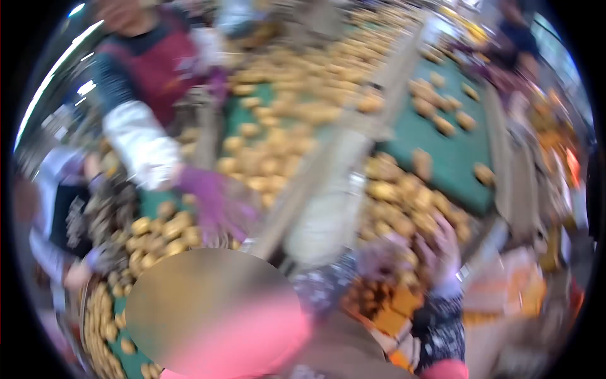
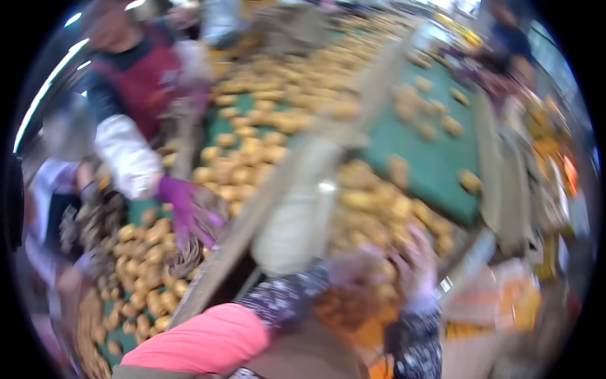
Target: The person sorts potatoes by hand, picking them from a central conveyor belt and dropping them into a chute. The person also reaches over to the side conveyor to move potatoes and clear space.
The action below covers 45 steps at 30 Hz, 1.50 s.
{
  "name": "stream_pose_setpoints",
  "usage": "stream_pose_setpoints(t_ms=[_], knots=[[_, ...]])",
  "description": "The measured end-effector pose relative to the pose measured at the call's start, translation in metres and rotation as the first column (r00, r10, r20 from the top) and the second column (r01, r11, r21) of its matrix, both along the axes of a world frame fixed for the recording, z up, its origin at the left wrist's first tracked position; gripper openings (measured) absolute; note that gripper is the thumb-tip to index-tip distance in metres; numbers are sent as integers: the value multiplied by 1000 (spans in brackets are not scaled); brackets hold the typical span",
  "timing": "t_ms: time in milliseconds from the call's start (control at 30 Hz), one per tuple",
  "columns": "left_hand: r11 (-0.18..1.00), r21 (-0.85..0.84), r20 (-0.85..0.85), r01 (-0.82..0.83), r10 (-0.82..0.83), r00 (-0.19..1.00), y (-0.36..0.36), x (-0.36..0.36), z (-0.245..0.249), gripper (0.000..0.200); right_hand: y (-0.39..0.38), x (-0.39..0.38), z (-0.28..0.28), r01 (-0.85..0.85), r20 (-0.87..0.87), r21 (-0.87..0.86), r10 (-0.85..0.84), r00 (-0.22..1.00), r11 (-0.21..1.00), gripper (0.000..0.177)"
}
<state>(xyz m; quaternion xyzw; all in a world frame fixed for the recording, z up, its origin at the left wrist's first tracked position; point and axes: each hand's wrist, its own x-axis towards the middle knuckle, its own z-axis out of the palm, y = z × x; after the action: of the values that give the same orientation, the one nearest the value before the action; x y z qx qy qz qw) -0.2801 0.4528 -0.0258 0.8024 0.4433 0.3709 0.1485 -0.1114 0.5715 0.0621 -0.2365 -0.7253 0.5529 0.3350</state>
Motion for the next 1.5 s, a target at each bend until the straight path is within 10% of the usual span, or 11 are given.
stream_pose_setpoints(t_ms=[67,367,733,867,933,1133,1200,1267,1300,1400,1500], knots=[[999,-25,-177,-27,22,984,4,-6,4,60,-15,-2,20,-136,-351,-596,-105,930,791,58],[983,37,-443,-177,175,879,-7,5,4,59,-25,10,15,162,-152,55,-152,977,985,78],[923,163,-378,-348,384,843,-5,12,3,72,-42,52,14,117,-157,-366,-185,970,923,47],[937,205,-384,-284,344,857,-8,16,8,68,-32,75,22,239,-281,-332,-337,899,913,46],[938,191,-399,-289,343,850,-9,16,3,70,-6,105,45,390,-362,41,-350,864,920,44],[946,166,-412,-279,324,851,-9,18,4,74,81,215,237,862,-749,501,-461,476,75,49],[950,135,-399,-282,312,862,-8,23,12,71,119,252,272,389,-458,837,-881,115,-385,59],[950,150,-377,-275,312,872,-7,22,13,69,137,247,265,379,-398,890,-836,378,-252,56],[949,146,-377,-278,313,872,-8,22,12,69,126,223,250,555,-168,797,-794,584,240,56],[947,157,-364,-282,321,875,-9,19,1,73,84,147,152,235,69,566,-329,942,790,52],[942,141,-366,-304,335,868,-9,18,6,76,47,88,74,-92,462,457,-147,875,885,59]])
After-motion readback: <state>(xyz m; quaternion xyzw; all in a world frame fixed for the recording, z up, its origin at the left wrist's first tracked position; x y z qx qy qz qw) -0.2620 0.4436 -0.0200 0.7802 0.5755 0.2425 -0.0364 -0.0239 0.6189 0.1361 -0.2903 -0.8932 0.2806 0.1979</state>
